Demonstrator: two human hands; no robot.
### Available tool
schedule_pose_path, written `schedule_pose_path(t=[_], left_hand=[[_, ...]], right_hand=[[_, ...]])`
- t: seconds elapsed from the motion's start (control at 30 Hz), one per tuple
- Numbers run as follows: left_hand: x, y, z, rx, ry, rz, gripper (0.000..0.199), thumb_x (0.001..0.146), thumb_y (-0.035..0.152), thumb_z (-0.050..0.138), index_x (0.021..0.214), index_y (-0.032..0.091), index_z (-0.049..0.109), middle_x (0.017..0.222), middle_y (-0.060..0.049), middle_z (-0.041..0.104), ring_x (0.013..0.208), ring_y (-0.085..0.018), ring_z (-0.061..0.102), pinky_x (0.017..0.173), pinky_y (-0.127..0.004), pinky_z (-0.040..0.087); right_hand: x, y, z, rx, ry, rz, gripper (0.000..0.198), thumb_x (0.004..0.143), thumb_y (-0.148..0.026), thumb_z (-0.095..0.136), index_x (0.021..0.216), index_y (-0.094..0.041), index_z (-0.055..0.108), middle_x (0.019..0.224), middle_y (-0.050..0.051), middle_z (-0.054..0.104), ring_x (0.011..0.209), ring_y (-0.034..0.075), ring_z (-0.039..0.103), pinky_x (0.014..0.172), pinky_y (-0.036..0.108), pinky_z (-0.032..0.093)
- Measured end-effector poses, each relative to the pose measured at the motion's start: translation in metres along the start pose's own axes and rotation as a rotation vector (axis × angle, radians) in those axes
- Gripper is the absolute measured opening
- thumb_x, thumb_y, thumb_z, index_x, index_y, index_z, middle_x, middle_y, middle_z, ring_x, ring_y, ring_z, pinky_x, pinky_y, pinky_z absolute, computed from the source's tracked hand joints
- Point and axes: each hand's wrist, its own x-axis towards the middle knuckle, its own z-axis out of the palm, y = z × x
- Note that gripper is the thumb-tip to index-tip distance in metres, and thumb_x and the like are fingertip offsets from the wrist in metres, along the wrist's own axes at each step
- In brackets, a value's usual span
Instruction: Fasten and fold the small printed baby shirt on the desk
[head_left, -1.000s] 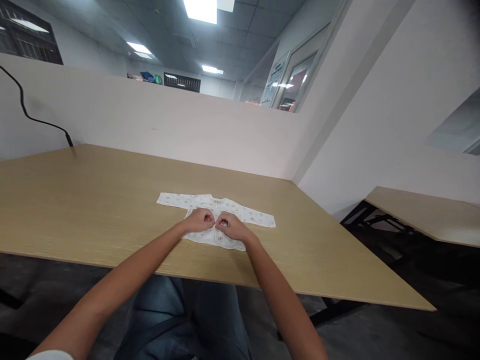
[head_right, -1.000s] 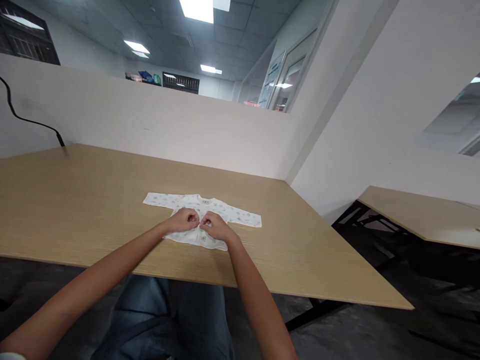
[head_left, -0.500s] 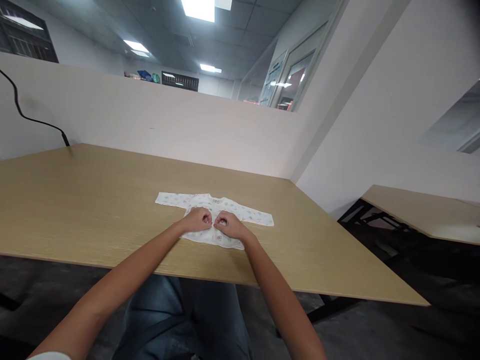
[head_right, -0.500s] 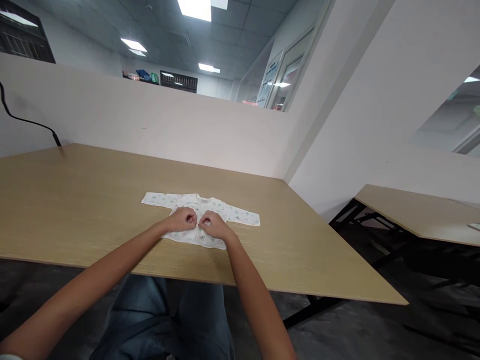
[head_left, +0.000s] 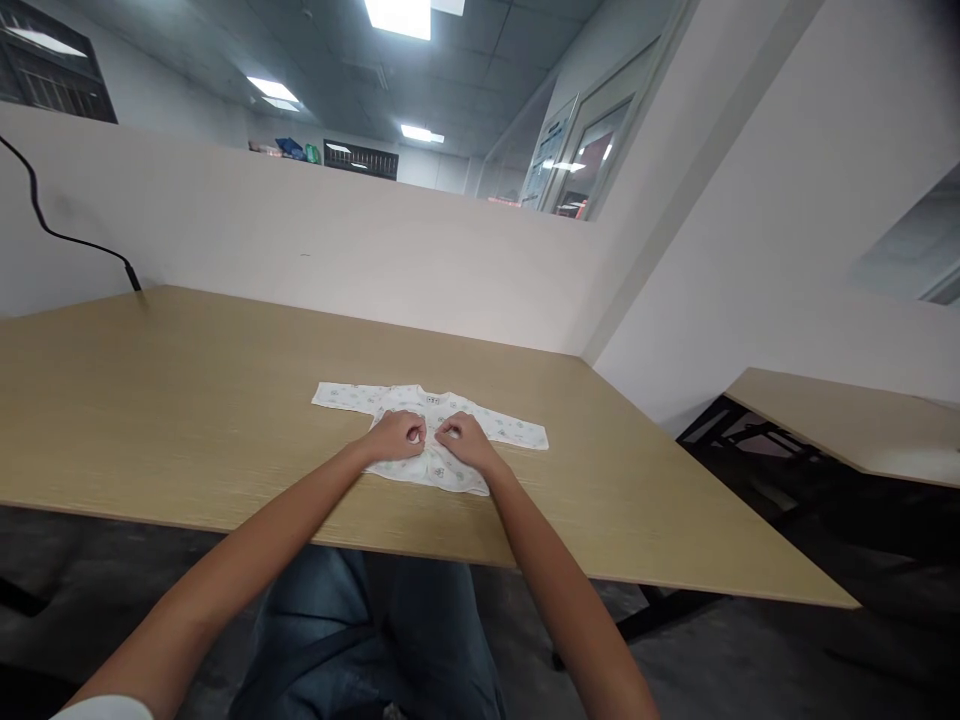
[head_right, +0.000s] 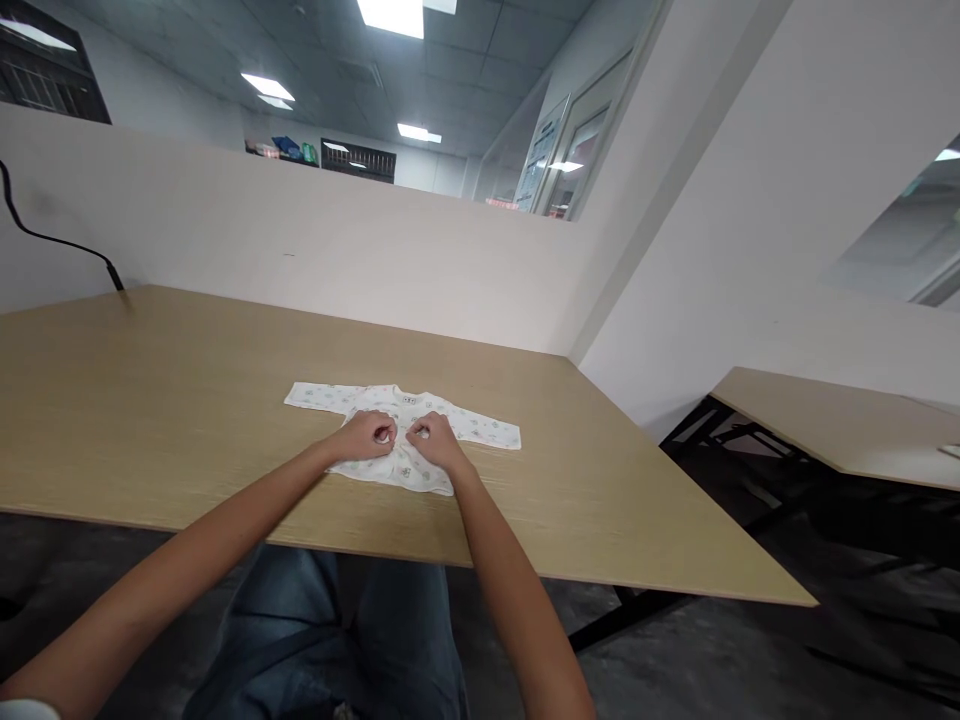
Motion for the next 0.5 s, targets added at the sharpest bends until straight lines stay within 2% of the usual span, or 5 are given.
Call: schedule_pose_path(t=[0.17,0.37,0.5], left_hand=[[0.0,-0.005,-0.001,-0.041,-0.003,-0.002,0.014,0.077,0.026,0.063,0.084,0.021,0.073,0.074,0.0,0.066,0.071,-0.015,0.057,0.068,-0.026,0.038],[0.001,-0.012,0.001,-0.078,-0.021,0.001,0.014,0.077,0.026,0.063,0.084,0.021,0.074,0.076,-0.001,0.067,0.072,-0.016,0.058,0.066,-0.025,0.038],[0.003,-0.015,0.002,-0.091,-0.014,0.006,0.019,0.085,0.035,0.062,0.08,0.019,0.072,0.075,-0.001,0.067,0.074,-0.016,0.057,0.069,-0.026,0.039]], right_hand=[[-0.003,-0.007,-0.004,0.064,-0.003,-0.044,0.011,0.083,-0.028,0.07,0.08,-0.02,0.075,0.089,0.005,0.072,0.088,0.019,0.061,0.085,0.033,0.043],[-0.005,-0.008,-0.004,0.105,-0.089,-0.122,0.007,0.081,-0.026,0.073,0.081,-0.02,0.076,0.087,0.004,0.072,0.086,0.018,0.062,0.084,0.031,0.044],[-0.005,-0.008,-0.007,0.107,-0.085,-0.126,0.007,0.082,-0.025,0.071,0.081,-0.019,0.075,0.085,0.004,0.071,0.083,0.017,0.06,0.08,0.029,0.043]])
